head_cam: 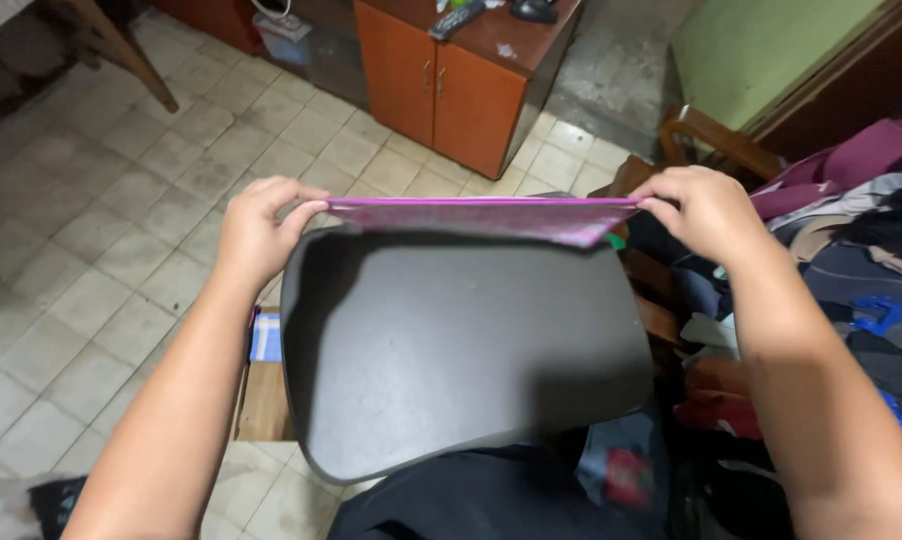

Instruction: The recorder folds different pieces of clothing on a table.

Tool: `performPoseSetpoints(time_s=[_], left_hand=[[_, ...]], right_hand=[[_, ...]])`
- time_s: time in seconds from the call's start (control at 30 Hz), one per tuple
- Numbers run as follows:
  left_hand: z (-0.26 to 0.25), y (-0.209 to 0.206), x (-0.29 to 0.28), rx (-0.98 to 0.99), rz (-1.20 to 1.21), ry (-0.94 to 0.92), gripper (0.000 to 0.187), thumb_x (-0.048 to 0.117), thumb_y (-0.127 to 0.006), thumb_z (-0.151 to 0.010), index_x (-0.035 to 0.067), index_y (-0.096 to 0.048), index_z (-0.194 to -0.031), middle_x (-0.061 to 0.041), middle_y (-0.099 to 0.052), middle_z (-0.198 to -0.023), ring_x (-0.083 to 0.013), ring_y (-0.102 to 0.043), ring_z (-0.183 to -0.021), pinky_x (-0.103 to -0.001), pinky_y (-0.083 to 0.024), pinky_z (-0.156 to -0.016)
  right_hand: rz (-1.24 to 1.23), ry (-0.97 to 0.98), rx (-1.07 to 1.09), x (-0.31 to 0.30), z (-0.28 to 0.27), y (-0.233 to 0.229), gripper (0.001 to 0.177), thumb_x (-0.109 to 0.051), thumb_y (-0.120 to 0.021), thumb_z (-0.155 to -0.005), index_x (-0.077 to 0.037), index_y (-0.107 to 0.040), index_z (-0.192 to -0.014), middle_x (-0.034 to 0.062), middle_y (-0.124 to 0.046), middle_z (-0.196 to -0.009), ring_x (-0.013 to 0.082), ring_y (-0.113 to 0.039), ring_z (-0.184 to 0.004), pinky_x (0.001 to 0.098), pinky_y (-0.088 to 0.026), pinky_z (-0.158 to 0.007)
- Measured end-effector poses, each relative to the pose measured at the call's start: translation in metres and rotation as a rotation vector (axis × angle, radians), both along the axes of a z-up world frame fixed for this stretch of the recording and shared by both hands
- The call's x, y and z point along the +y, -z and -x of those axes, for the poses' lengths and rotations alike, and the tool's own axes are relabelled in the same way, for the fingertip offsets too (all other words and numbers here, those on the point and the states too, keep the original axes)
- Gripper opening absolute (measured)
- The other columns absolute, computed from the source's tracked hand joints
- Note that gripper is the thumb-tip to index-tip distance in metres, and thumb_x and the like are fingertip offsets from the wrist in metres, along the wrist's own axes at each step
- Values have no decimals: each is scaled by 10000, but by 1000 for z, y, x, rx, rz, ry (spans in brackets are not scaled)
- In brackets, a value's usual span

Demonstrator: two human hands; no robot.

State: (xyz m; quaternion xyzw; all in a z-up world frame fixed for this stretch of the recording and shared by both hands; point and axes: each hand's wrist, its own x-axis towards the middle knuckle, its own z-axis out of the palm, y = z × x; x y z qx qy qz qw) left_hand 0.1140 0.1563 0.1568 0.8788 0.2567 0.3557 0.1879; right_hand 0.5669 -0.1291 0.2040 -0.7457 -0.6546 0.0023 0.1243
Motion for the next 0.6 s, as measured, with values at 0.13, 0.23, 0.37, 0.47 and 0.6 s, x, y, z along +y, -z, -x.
performPoseSetpoints(time_s=[0.13, 0.23, 0.37, 0.47, 0.6], left_hand=[[24, 53, -17, 2, -100, 22, 72, 127, -776, -883, 135, -768, -954, -55, -761, -1012, -290, -676, -946, -413, -533, -850], [42, 123, -41, 145, -79, 15, 112, 95, -760, -817, 169, -778, -899, -17, -770, -973, -266, -680, -915, -412, -517, -813], [63, 213, -80, 347, 29, 12, 138, 119, -738, -808, 214, -788, -895, 34, -768, -963, -221, -676, -927, -388, -500, -788], [70, 237, -106, 419, 59, -27, 125, 174, -739, -822, 232, -797, -916, 70, -768, -984, -193, -663, -926, -383, -474, -770], [74, 244, -119, 450, 76, -73, 115, 228, -736, -857, 248, -800, -951, 100, -758, -1025, -177, -642, -928, -369, -468, -791]], right_hand=[[-168, -74, -157, -19, 22, 66, 138, -158, -740, -880, -155, -774, -1013, 74, -700, -919, 316, -643, -883, 431, -535, -786], [-152, -132, -333, -44, 34, 161, 273, -111, -669, -784, -175, -761, -1033, 27, -705, -939, 269, -615, -813, 414, -508, -728], [-50, -162, -370, -80, 65, 244, 304, -137, -645, -826, -201, -775, -1093, -39, -683, -939, 212, -594, -819, 384, -485, -720], [-12, -161, -348, -98, 77, 268, 323, -143, -644, -825, -180, -782, -1115, -40, -687, -971, 198, -595, -859, 368, -477, -744], [-27, -173, -294, -104, 80, 269, 296, -138, -650, -814, -167, -791, -1073, -44, -705, -993, 190, -590, -844, 377, -460, -743]])
